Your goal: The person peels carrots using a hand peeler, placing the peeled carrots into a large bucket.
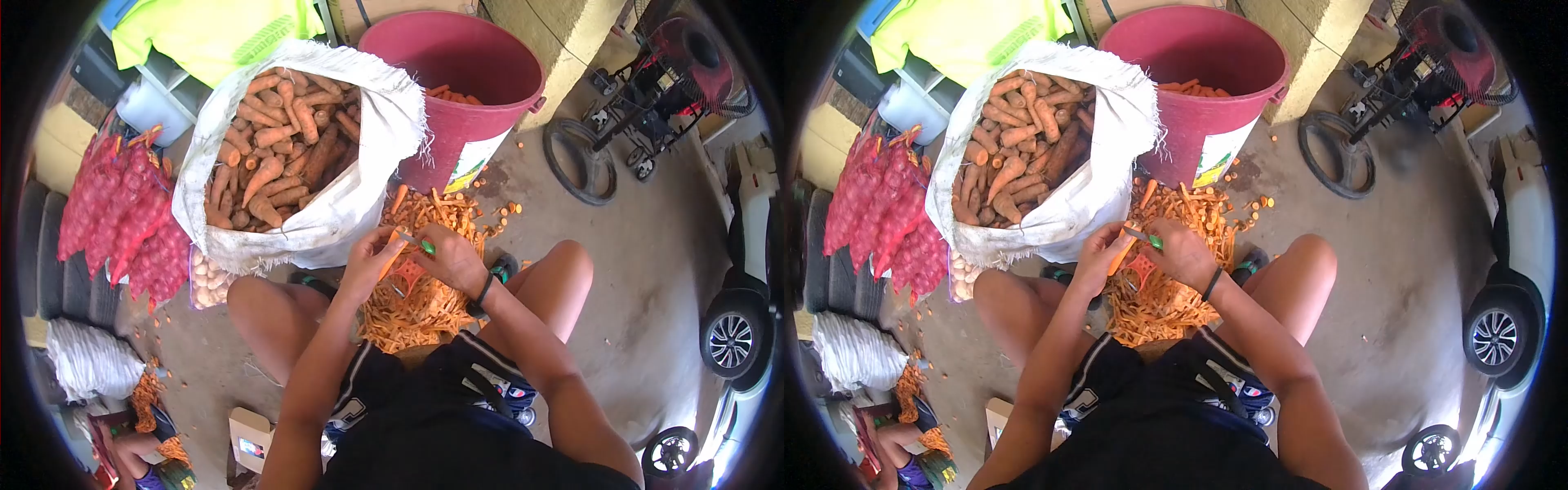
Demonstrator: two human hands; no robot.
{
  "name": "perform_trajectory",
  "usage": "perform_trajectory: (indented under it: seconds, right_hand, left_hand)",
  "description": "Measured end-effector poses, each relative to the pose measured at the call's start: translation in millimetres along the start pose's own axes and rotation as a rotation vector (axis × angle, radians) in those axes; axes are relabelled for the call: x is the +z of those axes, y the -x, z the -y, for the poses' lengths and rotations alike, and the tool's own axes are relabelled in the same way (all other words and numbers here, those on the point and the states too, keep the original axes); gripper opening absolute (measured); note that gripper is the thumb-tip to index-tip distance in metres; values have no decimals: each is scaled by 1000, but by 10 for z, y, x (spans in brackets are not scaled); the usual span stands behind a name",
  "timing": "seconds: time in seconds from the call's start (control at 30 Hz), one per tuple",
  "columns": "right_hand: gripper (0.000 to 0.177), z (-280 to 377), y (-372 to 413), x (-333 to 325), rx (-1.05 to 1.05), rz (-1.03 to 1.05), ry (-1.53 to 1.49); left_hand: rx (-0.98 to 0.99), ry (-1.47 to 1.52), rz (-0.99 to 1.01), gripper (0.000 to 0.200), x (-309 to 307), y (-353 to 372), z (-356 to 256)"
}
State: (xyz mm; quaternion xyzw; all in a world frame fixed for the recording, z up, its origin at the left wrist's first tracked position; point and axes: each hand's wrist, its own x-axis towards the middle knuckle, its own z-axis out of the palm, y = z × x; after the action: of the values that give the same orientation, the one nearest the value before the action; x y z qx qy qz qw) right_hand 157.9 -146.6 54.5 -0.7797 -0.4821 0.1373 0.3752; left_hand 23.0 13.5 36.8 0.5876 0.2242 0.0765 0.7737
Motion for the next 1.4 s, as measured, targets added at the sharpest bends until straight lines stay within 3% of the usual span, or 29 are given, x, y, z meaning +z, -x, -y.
perform_trajectory:
  seconds: [0.27,0.77,0.97,1.4]
  right_hand:
    - [36,-49,-22,1,15,30,-44]
    - [36,28,-36,-27,95,136,-144]
    - [37,-3,-18,27,99,131,-152]
    - [34,79,-4,8,80,107,-135]
  left_hand:
    - [176,-9,-57,33,123,-9,3]
    - [132,-39,-113,28,101,33,-81]
    - [261,-99,-94,29,81,14,-10]
    - [309,-132,-63,30,53,32,22]
